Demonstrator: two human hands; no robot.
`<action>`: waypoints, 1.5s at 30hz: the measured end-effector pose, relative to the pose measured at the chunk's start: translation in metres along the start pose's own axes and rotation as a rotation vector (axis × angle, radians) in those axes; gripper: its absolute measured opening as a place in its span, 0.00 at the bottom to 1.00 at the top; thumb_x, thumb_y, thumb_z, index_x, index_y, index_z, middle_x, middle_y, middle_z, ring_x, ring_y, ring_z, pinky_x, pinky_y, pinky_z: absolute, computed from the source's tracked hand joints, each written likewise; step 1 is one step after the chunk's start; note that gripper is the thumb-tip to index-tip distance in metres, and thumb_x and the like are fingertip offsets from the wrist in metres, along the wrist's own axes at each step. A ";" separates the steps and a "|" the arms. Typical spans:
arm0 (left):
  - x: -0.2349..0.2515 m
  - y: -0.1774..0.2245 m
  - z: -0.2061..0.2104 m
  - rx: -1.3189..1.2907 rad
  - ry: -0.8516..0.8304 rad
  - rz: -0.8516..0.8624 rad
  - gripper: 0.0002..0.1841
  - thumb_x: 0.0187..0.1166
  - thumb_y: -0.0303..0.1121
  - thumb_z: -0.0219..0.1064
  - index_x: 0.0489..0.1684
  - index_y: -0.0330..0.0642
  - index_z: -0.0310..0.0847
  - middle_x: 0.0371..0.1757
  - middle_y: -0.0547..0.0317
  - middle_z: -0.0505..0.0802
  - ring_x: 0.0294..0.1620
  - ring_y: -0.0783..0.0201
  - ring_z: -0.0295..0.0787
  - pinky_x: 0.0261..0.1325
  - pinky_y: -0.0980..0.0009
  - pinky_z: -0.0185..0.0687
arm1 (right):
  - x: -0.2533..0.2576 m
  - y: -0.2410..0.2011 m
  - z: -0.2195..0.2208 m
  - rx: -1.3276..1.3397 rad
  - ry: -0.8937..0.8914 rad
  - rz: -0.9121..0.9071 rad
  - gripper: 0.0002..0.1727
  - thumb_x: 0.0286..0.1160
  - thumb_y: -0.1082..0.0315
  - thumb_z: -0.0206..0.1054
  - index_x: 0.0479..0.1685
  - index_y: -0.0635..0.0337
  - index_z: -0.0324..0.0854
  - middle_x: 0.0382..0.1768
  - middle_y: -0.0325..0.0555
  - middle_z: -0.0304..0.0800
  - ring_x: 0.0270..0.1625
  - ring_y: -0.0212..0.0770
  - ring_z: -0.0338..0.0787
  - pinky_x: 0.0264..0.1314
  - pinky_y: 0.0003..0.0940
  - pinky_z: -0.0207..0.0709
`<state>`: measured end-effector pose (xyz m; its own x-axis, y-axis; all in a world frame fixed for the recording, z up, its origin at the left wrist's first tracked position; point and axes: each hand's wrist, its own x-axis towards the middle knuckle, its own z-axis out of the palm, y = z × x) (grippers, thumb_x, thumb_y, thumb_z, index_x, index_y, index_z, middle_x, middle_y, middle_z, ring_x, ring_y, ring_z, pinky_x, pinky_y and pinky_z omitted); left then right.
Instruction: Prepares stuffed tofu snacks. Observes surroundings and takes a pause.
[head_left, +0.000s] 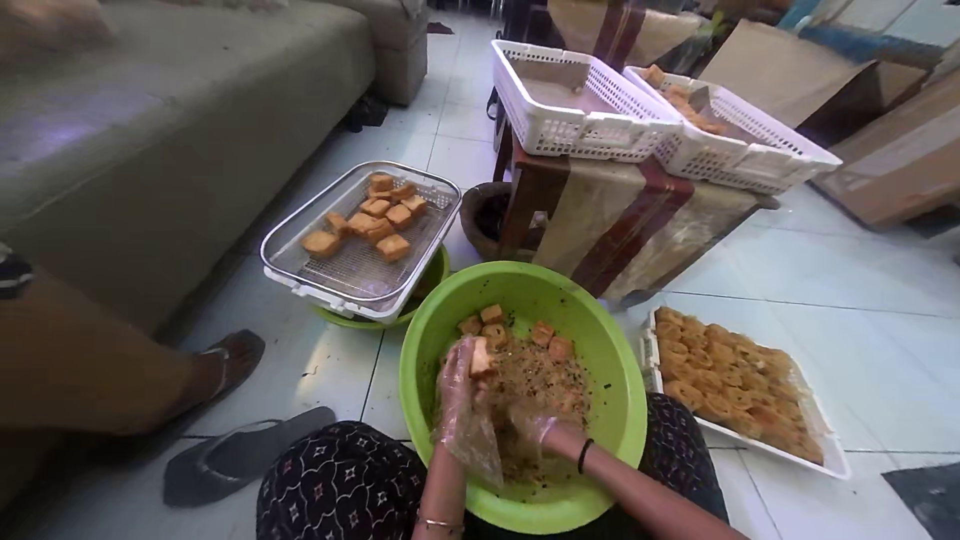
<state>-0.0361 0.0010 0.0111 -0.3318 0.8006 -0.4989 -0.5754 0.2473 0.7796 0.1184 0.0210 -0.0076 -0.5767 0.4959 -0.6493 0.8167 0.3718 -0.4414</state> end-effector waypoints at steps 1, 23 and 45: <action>-0.001 0.000 -0.001 -0.031 0.010 -0.022 0.21 0.91 0.49 0.54 0.63 0.42 0.81 0.26 0.59 0.83 0.14 0.72 0.71 0.14 0.78 0.66 | -0.001 0.000 -0.007 0.029 0.011 0.027 0.24 0.78 0.66 0.69 0.70 0.70 0.80 0.70 0.71 0.81 0.75 0.68 0.79 0.80 0.65 0.67; -0.004 0.003 -0.001 -0.511 0.168 -0.048 0.30 0.92 0.58 0.39 0.28 0.43 0.71 0.19 0.58 0.84 0.20 0.60 0.87 0.27 0.61 0.90 | -0.028 0.002 -0.020 0.147 0.145 0.000 0.17 0.73 0.68 0.73 0.58 0.67 0.87 0.54 0.63 0.91 0.59 0.59 0.90 0.67 0.58 0.79; -0.011 -0.022 0.012 -0.321 0.045 0.092 0.28 0.95 0.47 0.43 0.34 0.36 0.83 0.28 0.55 0.90 0.29 0.63 0.89 0.35 0.67 0.87 | -0.023 -0.071 -0.009 0.310 0.991 -0.006 0.08 0.61 0.70 0.73 0.39 0.58 0.94 0.48 0.50 0.95 0.59 0.51 0.90 0.69 0.50 0.80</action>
<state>-0.0101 -0.0068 0.0041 -0.4218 0.7852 -0.4534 -0.7451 -0.0152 0.6668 0.0737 -0.0101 0.0443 -0.2262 0.9697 0.0926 0.7027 0.2282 -0.6739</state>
